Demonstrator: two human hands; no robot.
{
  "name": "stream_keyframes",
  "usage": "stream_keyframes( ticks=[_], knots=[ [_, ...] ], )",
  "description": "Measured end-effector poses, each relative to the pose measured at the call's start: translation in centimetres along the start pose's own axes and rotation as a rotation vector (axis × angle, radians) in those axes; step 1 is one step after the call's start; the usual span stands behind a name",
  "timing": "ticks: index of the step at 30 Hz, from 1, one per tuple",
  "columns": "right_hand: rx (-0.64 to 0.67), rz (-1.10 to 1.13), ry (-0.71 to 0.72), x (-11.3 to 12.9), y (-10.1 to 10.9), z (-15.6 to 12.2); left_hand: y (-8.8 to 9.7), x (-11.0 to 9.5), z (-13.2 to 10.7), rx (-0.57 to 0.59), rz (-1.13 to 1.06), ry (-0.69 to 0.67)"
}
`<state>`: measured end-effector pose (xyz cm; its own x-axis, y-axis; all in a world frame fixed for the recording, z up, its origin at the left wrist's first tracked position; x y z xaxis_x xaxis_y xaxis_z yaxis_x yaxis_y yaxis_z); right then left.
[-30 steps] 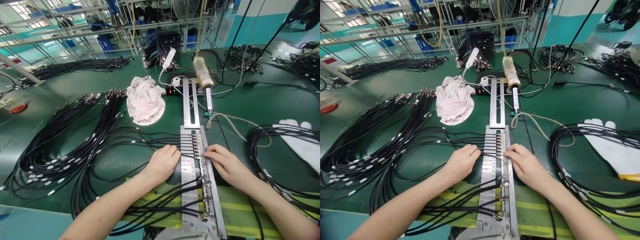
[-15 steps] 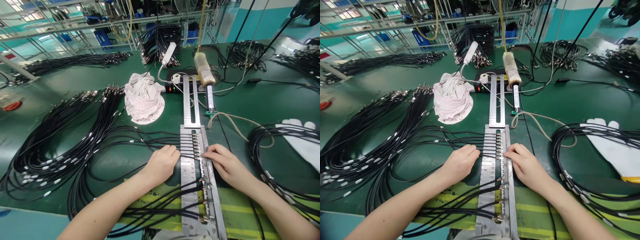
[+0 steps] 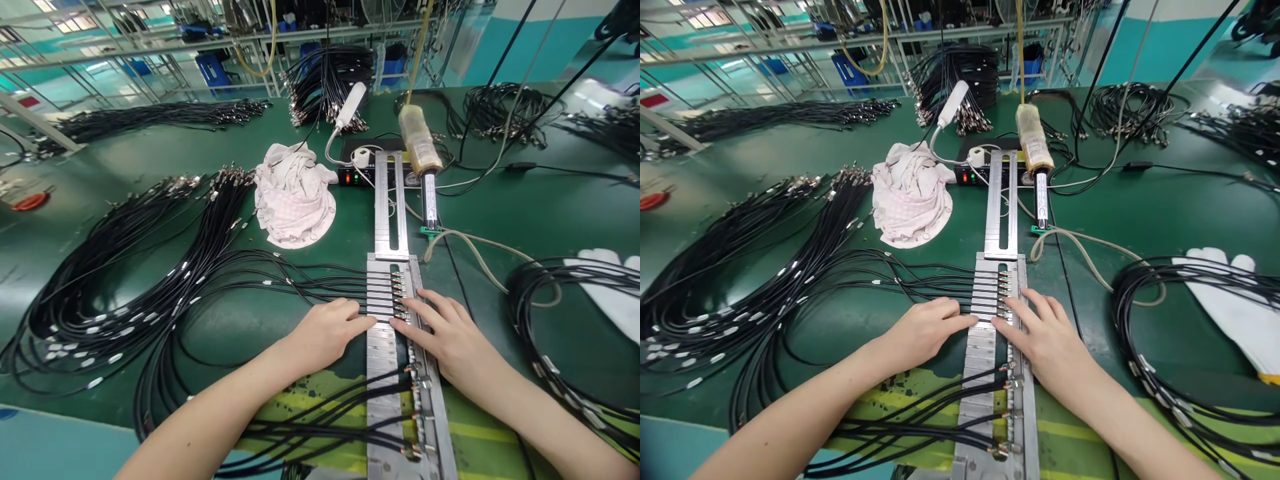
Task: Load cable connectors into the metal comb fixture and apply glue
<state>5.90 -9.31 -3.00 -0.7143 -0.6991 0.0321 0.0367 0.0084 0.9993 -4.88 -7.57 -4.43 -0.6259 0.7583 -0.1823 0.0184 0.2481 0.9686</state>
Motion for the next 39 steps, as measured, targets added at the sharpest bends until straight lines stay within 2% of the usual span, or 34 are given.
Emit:
stream_keyframes(
  ticks=[4, 8, 11, 15, 17, 21, 26, 28, 33, 39],
  knots=[
    [-0.054, -0.129, 0.061, 2.0, 1.1, 0.7, 0.4, -0.2, -0.3, 0.024, 0.12, 0.027],
    [-0.054, -0.168, 0.11, 3.5, 1.2, 1.5, 0.5, -0.6, -0.2, 0.043, 0.184, 0.054],
    [-0.051, -0.12, 0.102, 2.8, 0.9, 1.8, 0.8, -1.1, -0.3, 0.025, 0.214, 0.073],
    [-0.109, 0.099, 0.075, 0.3, 0.5, 1.0, 1.2, -2.6, -1.0, 0.018, 0.16, 0.062],
    [-0.175, 0.197, 0.058, -0.9, 0.5, 0.1, 0.7, -3.3, -1.4, 0.082, 0.068, 0.045],
    [-0.246, 0.298, -0.016, -2.1, 0.3, -1.1, -1.3, -3.7, -2.2, 0.288, -0.107, 0.067],
    [-0.25, 0.314, -0.011, -2.1, 0.3, -1.3, -1.9, -4.2, -2.2, 0.396, -0.292, 0.045],
    [-0.259, 0.321, -0.006, -2.3, 0.3, -1.4, -1.5, -3.9, -2.0, 0.388, -0.337, 0.068],
    [-0.273, 0.319, -0.037, -3.1, 0.6, -1.9, 0.2, -1.6, -2.0, 0.255, -0.365, 0.215],
    [-0.259, 0.306, -0.036, -2.8, 0.6, -1.9, -0.3, -1.4, -1.7, 0.192, -0.133, 0.209]
  ],
)
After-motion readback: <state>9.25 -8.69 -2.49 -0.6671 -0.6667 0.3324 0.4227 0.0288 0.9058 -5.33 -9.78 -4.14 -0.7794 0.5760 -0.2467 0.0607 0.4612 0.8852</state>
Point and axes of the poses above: each hand's wrist, its own z-axis towards the middle knuckle, its own y-axis out of the back of the hand, x = y × z, the point moved 10 cm from there along z, towards the middle knuckle, and after that the axes turned 10 degrees about x, right-handed, at the moved point
